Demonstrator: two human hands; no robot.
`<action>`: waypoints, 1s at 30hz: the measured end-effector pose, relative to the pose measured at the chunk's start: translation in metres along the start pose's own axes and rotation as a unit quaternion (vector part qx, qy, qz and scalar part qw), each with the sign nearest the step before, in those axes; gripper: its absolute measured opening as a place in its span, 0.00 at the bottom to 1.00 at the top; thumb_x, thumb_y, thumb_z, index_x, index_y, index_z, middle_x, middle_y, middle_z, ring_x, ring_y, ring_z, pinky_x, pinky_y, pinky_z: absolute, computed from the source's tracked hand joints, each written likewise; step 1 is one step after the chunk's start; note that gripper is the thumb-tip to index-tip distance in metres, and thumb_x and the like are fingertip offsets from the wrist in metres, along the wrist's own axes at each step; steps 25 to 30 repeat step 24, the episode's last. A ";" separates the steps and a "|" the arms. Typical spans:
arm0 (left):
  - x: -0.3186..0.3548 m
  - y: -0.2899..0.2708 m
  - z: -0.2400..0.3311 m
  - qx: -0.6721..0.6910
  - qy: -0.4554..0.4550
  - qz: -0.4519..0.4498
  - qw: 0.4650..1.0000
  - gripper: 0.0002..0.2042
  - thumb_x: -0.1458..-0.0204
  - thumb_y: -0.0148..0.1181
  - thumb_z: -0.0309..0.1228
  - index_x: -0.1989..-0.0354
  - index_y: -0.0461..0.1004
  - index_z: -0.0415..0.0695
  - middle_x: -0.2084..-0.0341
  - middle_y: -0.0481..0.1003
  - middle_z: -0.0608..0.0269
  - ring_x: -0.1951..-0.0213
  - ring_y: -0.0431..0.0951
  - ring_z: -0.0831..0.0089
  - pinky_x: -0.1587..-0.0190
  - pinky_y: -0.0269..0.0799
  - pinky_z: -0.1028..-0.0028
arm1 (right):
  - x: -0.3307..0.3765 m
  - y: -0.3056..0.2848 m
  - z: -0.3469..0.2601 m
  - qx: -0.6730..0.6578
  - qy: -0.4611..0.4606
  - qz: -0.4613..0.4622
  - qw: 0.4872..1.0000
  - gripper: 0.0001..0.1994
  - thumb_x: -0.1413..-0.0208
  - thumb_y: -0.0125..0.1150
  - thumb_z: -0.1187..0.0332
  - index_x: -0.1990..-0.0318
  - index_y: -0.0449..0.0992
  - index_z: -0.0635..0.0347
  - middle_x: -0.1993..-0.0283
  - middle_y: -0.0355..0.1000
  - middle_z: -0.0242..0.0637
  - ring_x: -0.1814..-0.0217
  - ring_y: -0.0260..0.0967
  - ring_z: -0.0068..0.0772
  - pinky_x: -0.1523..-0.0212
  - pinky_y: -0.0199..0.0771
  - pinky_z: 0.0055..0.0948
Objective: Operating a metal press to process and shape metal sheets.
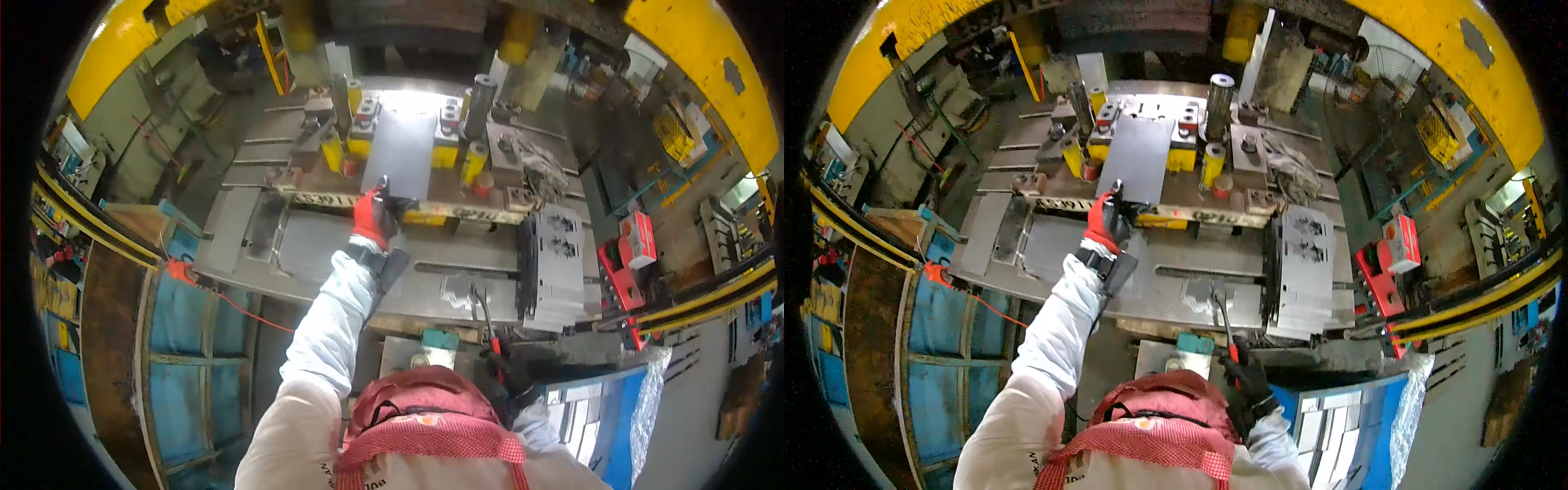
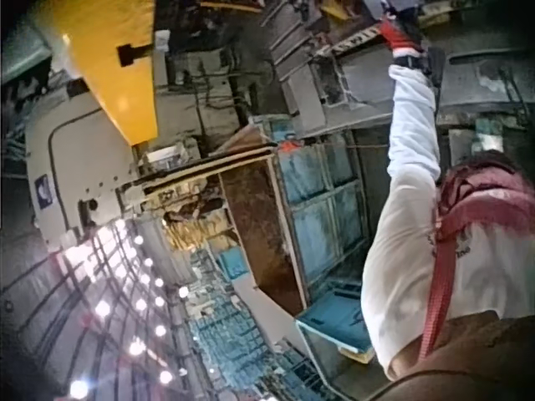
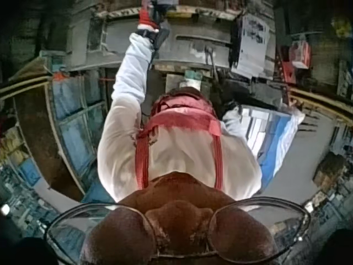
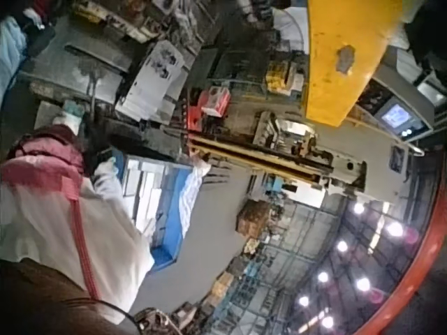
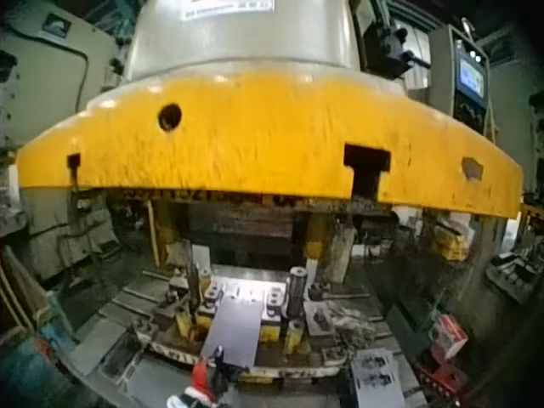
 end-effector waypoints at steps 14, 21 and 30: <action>-0.050 0.052 0.048 0.255 -0.171 0.071 0.949 0.15 0.48 0.47 0.39 0.69 0.72 0.39 0.78 0.73 0.64 0.77 0.71 0.75 0.74 0.67 0.76 | 0.013 -0.004 0.000 -0.028 -0.014 0.069 0.997 0.14 0.50 0.50 0.69 0.56 0.64 0.62 0.70 0.69 0.34 0.80 0.61 0.18 0.81 0.62 0.19; -0.045 0.056 0.066 0.410 -0.190 0.029 0.892 0.12 0.51 0.50 0.34 0.63 0.70 0.39 0.71 0.72 0.63 0.72 0.72 0.76 0.72 0.68 0.78 | 0.034 -0.011 0.022 -0.120 -0.011 0.129 0.984 0.12 0.51 0.53 0.65 0.61 0.66 0.61 0.73 0.69 0.33 0.81 0.63 0.21 0.82 0.64 0.19; -0.041 0.030 0.054 0.351 -0.206 -0.064 0.911 0.13 0.51 0.52 0.35 0.57 0.67 0.46 0.69 0.72 0.62 0.68 0.73 0.71 0.66 0.69 0.65 | 0.036 -0.007 0.016 -0.112 -0.003 0.132 0.985 0.12 0.51 0.55 0.66 0.60 0.67 0.59 0.74 0.69 0.32 0.84 0.63 0.21 0.84 0.65 0.21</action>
Point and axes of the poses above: each hand's wrist, its own x-axis away from the middle knuckle, its own y-axis out of the palm, z = x × y, the point moved 2 cm from there along -x, towards the middle knuckle
